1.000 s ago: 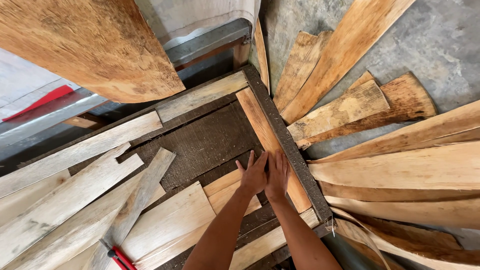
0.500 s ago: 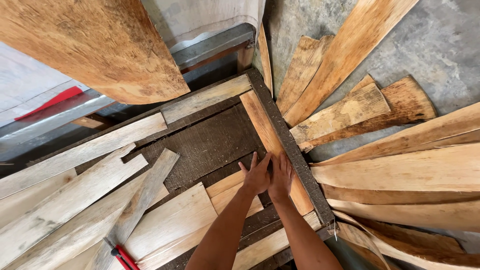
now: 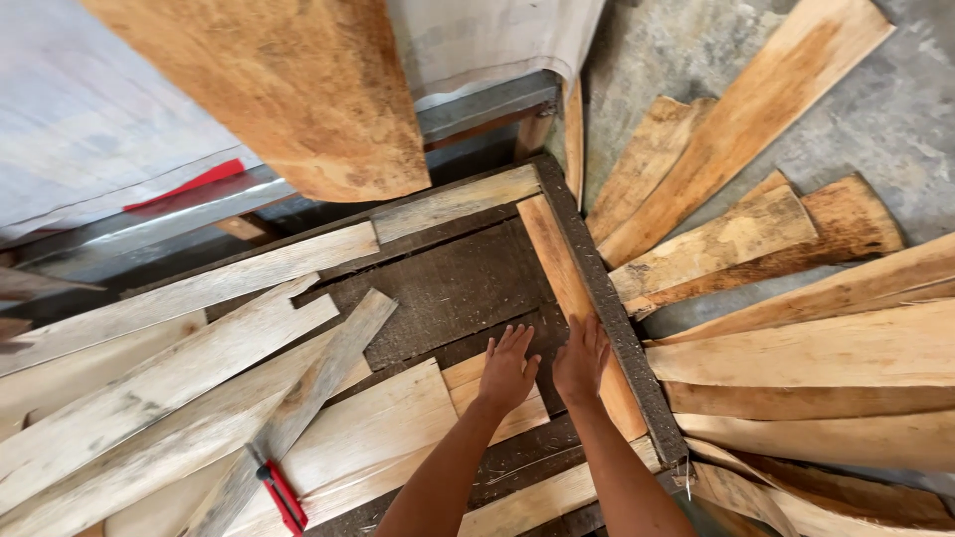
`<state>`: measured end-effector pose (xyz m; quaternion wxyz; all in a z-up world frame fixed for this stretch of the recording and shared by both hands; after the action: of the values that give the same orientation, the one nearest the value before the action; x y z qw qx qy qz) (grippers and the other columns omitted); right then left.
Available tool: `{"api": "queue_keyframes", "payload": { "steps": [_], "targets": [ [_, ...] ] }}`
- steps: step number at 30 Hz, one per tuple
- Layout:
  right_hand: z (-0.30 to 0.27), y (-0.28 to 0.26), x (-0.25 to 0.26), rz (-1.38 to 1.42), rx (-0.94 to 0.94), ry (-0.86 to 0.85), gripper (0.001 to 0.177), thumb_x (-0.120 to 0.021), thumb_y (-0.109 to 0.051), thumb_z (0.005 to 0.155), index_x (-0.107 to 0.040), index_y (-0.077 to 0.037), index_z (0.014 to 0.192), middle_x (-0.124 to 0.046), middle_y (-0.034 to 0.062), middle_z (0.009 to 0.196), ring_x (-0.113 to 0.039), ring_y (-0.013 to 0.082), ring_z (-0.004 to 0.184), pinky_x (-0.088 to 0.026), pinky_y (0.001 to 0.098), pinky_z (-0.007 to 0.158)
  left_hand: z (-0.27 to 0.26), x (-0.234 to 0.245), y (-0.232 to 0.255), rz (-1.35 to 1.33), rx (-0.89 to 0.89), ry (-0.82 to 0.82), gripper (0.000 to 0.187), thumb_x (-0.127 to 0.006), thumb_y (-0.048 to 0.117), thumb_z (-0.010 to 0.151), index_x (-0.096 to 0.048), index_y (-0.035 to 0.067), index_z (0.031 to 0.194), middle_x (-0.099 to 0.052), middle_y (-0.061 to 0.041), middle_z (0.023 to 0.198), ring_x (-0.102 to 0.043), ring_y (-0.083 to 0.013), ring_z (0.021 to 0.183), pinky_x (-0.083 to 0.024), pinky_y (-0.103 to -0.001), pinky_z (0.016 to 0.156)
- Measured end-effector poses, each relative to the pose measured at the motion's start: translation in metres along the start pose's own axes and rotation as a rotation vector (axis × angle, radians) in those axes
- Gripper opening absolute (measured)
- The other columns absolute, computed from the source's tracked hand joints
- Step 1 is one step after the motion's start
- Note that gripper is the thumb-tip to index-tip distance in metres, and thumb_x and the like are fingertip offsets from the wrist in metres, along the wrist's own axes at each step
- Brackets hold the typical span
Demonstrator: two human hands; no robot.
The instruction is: Use a utility knife to cut or score thin wooden slats/veneer pieces in a workshop environment.
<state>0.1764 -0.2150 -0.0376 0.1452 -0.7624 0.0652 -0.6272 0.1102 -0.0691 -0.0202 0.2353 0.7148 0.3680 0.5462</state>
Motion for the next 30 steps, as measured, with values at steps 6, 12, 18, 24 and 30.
{"api": "queue_keyframes", "payload": {
  "steps": [6,12,18,24,30],
  "targets": [
    [-0.020,-0.042,-0.007,0.143,0.199,0.090,0.055,-0.054,-0.011,0.101,-0.042,-0.010,0.155,-0.025,0.0184,0.167,-0.016,0.0393,0.156,-0.016,0.0573,0.123,-0.051,0.041,-0.030,-0.089,-0.022,0.227,0.049,-0.060,0.020,0.102,-0.051,0.005,0.149,-0.051,-0.016,0.154,-0.036,-0.0351,0.149,-0.027,-0.048,0.123],
    [-0.085,-0.135,-0.012,0.451,0.431,0.052,0.037,-0.056,-0.009,0.096,-0.064,-0.003,0.132,-0.058,0.0193,0.140,-0.051,0.0389,0.133,-0.046,0.0461,0.108,-0.139,0.116,-0.057,-0.249,0.009,0.523,0.028,-0.064,0.010,0.095,-0.069,0.004,0.122,-0.071,-0.019,0.116,-0.066,-0.0394,0.110,-0.054,-0.046,0.092],
    [-0.177,-0.238,-0.025,0.541,0.582,-0.300,0.029,-0.061,-0.011,0.097,-0.066,-0.005,0.125,-0.071,0.0173,0.113,-0.069,0.0344,0.102,-0.057,0.0436,0.086,-0.219,0.156,-0.125,-0.255,0.089,0.702,0.016,-0.066,0.011,0.094,-0.071,0.005,0.107,-0.070,-0.012,0.094,-0.069,-0.0308,0.089,-0.055,-0.043,0.078],
    [-0.252,-0.313,-0.059,0.532,0.547,-0.569,0.036,-0.067,-0.018,0.094,-0.061,-0.007,0.127,-0.070,0.0143,0.092,-0.070,0.0276,0.081,-0.058,0.0394,0.075,-0.296,0.196,-0.195,-0.189,0.231,0.783,0.010,-0.069,0.015,0.094,-0.068,0.006,0.094,-0.067,-0.010,0.083,-0.065,-0.0286,0.081,-0.050,-0.042,0.078],
    [-0.295,-0.355,-0.088,0.390,0.531,-0.442,0.054,-0.080,-0.030,0.086,-0.053,-0.010,0.128,-0.061,0.0111,0.100,-0.067,0.0277,0.081,-0.057,0.0408,0.071,-0.351,0.217,-0.276,0.086,0.401,0.836,0.021,-0.067,0.019,0.096,-0.065,0.010,0.115,-0.065,-0.009,0.114,-0.057,-0.0291,0.113,-0.040,-0.049,0.099]
  ]
}}
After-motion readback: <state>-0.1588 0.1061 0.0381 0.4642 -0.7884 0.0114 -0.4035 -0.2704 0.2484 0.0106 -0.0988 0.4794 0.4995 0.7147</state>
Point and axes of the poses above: each hand's wrist, its own z-axis towards the middle knuckle, its own x-axis out of the back of the hand, y = z × x, the point moved 2 cm from there along z, towards the middle knuckle
